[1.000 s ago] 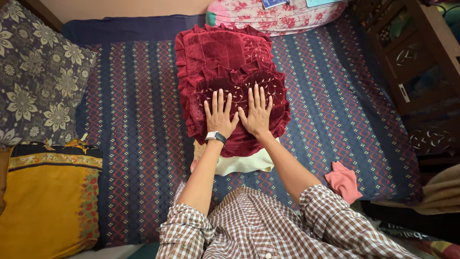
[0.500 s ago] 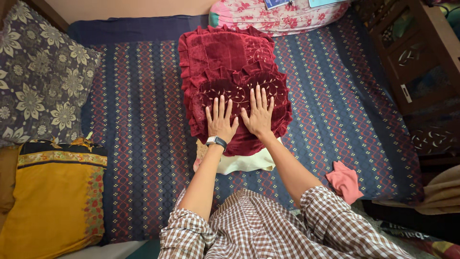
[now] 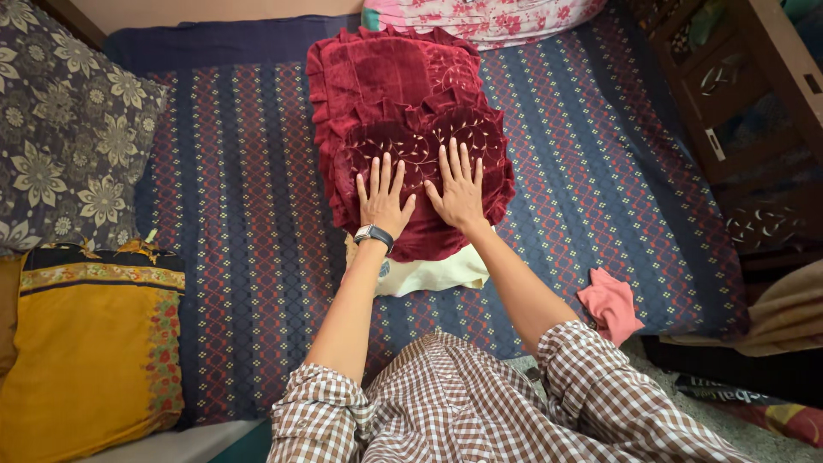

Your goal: The person arranges several red velvet cushions on a bed, stacking them and smoothing them with their hands. They then use a pink cloth to wipe the surface of the stacked cushions.

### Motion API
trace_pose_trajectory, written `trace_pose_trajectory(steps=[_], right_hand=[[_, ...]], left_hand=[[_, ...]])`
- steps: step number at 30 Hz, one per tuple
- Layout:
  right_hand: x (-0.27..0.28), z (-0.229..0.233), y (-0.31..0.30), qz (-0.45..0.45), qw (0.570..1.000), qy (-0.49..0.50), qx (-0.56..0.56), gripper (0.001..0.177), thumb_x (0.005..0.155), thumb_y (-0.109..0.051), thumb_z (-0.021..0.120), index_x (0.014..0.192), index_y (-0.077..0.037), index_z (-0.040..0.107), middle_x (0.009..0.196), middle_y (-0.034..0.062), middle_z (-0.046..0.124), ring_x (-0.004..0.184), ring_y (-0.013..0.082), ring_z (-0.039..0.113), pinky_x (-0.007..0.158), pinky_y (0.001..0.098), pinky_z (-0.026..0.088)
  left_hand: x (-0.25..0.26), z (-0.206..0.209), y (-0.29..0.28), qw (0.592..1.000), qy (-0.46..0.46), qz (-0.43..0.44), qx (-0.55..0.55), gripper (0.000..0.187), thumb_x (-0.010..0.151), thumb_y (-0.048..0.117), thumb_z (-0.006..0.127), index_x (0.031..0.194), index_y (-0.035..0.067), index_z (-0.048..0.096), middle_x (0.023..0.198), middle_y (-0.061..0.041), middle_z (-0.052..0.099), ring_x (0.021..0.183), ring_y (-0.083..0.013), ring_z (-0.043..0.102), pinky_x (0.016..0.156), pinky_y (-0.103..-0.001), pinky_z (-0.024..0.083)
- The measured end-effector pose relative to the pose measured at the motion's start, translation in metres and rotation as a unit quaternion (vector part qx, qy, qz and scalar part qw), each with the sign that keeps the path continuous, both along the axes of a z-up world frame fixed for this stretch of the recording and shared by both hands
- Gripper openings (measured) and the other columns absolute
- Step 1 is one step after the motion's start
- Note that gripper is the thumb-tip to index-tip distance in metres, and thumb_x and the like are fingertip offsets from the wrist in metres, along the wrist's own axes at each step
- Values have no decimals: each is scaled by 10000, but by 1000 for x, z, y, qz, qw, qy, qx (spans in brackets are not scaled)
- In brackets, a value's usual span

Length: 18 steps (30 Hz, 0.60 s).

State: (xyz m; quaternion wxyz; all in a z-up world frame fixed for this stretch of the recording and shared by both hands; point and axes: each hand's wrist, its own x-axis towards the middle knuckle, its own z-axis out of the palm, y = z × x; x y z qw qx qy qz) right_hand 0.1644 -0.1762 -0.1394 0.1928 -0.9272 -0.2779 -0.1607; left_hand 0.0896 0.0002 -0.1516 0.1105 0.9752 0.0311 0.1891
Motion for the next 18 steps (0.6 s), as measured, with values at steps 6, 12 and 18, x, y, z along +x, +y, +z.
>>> trace_pose_trajectory(steps=[6,12,18], right_hand=[[-17,2,-14,26,1000,10,4,1009,915,-670,587,1644,-57,252,1726,172,159,1601,338,114,1265,599,56],[-27,1,-38,47,998,7,-44,1347,623,-886,652,1615,-58,270,1693,190,169,1577,351,94,1231,627,31],[-13,-15,-42,41,998,-1,-56,1333,645,-908,640,1619,-64,298,1712,177,173,1595,354,81,1246,624,27]], left_hand=[[-21,-4,0,999,27,11,-15,1127,750,631,769,1634,200,217,1708,-140,112,1580,-317,72,1220,-680,62],[-35,-5,6,996,74,39,-18,1412,559,779,806,1641,168,136,1715,-159,40,1590,-324,-4,1228,-685,7],[-24,-6,12,996,81,31,-3,1430,538,788,810,1646,190,132,1720,-131,30,1588,-311,-13,1226,-674,5]])
